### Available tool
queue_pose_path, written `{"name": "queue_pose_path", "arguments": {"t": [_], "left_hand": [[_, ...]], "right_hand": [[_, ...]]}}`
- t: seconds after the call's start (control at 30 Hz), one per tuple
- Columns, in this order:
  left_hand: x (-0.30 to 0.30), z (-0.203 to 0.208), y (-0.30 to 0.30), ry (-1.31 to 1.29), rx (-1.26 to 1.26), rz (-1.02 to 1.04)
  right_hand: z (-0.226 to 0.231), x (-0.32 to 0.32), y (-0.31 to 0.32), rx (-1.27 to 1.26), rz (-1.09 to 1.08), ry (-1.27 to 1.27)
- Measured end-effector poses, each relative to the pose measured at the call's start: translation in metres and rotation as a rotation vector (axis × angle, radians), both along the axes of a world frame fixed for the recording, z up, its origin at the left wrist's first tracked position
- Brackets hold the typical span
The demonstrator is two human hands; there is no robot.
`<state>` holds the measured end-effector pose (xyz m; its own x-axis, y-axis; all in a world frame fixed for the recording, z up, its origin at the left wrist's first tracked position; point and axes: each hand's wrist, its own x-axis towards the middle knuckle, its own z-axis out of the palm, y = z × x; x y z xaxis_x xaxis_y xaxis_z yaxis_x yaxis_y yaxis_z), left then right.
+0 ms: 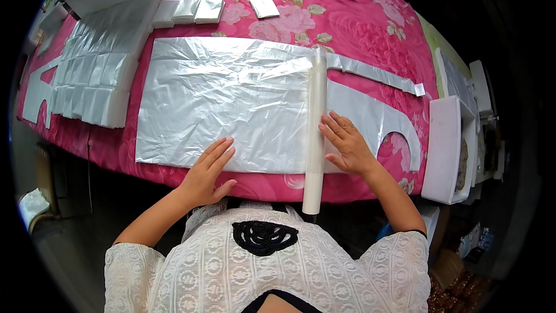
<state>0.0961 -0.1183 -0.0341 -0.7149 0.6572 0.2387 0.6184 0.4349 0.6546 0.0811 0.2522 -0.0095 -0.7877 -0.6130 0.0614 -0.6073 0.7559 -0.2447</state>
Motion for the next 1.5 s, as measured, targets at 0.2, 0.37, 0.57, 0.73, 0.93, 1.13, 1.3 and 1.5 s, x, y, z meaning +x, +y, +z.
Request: {"name": "queue_pose_path", "arguments": {"t": [0.2,0.37,0.57,0.73,0.93,1.13,1.3,1.5], "left_hand": [[0.007,0.014,-0.045,-0.030,0.024,0.244],[0.014,0.009,-0.076,-0.093,0.161,0.395],[0.043,0.008,-0.107,-0.218,0.255,0.545],[0.060,0.004,-0.110,-0.308,0.303,0.616],[0.061,0.005,-0.109,-0.502,0.165,0.835],[0.050,0.005,-0.112,-0.499,-0.067,0.987],[0.065,0.005,-0.111,-0.844,0.588,0.792],[0.041,0.036,-0.093,-1.312,0.983,0.283]], "right_hand": [[-0.006,-0.023,-0.078,0.011,0.185,-0.050],[0.022,-0.006,-0.230,-0.503,0.841,-0.512],[0.025,-0.073,-0.219,-0.499,0.468,-0.137],[-0.022,-0.117,-0.230,-0.167,0.456,0.061],[-0.031,-0.135,-0.347,-0.132,0.496,0.047],[-0.046,-0.112,-0.408,-0.520,-0.205,0.107],[-0.029,-0.104,-0.383,-1.331,-0.401,-0.547],[0.036,-0.107,-0.321,-1.651,-0.278,-1.110]]}}
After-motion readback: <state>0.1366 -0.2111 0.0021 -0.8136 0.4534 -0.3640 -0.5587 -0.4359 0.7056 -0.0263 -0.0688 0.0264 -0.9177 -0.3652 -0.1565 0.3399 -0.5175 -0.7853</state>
